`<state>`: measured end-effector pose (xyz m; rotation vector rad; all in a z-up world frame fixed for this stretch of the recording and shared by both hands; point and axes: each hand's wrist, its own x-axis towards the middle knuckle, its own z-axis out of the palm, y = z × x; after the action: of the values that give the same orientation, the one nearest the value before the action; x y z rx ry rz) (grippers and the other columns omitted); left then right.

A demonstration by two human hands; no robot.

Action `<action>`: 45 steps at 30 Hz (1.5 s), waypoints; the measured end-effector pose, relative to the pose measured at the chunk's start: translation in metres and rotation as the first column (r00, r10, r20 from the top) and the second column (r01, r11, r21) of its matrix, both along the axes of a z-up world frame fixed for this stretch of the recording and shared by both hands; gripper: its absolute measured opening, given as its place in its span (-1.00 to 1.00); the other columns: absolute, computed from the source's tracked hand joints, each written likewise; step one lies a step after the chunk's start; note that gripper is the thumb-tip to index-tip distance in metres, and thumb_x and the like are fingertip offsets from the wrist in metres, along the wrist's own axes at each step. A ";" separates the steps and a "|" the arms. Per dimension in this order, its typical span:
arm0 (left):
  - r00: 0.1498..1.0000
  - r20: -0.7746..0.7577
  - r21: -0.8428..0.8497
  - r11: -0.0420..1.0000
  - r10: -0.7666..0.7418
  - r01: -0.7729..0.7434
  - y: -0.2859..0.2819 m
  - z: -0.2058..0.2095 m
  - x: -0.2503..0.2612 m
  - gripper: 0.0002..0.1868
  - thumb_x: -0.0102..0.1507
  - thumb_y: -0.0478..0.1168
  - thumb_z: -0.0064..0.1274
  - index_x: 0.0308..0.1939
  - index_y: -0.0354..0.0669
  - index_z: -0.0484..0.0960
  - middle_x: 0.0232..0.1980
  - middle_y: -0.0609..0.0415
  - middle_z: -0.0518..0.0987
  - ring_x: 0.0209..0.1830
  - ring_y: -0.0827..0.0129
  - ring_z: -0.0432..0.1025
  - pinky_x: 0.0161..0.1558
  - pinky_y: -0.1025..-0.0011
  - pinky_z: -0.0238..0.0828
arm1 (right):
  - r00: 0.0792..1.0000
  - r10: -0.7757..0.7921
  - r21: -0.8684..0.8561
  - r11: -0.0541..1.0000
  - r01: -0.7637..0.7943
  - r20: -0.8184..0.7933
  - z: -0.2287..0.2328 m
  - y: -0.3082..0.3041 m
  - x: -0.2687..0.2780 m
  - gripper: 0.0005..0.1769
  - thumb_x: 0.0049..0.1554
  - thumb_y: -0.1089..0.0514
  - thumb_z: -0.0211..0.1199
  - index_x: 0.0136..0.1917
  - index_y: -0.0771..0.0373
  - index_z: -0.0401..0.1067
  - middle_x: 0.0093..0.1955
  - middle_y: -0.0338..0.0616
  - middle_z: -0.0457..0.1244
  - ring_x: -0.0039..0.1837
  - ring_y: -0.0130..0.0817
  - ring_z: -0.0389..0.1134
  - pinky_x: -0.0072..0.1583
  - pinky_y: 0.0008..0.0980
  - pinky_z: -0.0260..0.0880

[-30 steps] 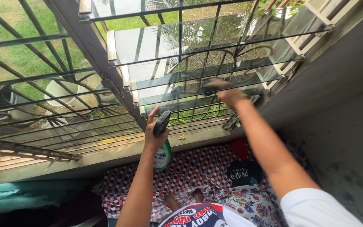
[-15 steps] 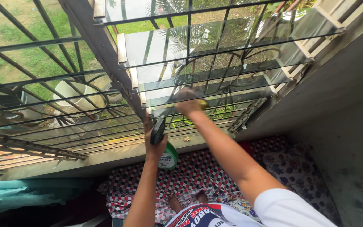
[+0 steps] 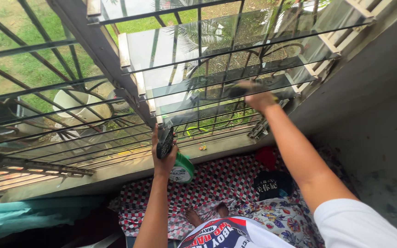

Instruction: The person cleans a window with a metal security grille. They spray a cleaning solution from a bottle onto the glass and wipe it with a cloth, moving systematically across the surface.

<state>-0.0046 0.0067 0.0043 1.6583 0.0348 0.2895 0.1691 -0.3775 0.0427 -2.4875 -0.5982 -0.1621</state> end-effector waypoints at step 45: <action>0.822 0.568 0.716 0.523 -0.053 -0.461 -0.009 0.023 -0.012 0.34 0.00 -0.37 0.40 0.59 0.65 -0.16 0.31 -0.52 0.47 0.16 0.12 0.55 0.21 0.51 0.45 | 0.940 0.340 -0.053 0.940 -0.338 0.033 0.005 0.207 -0.055 -0.44 0.04 0.32 0.25 0.29 -0.05 0.49 0.14 -0.16 0.42 0.11 -0.14 0.48 0.14 -0.20 0.50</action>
<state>-0.0162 -0.0023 0.0277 2.4879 -0.3885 1.1092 0.1144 -0.1701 0.0479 -2.3855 -1.0472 -0.0672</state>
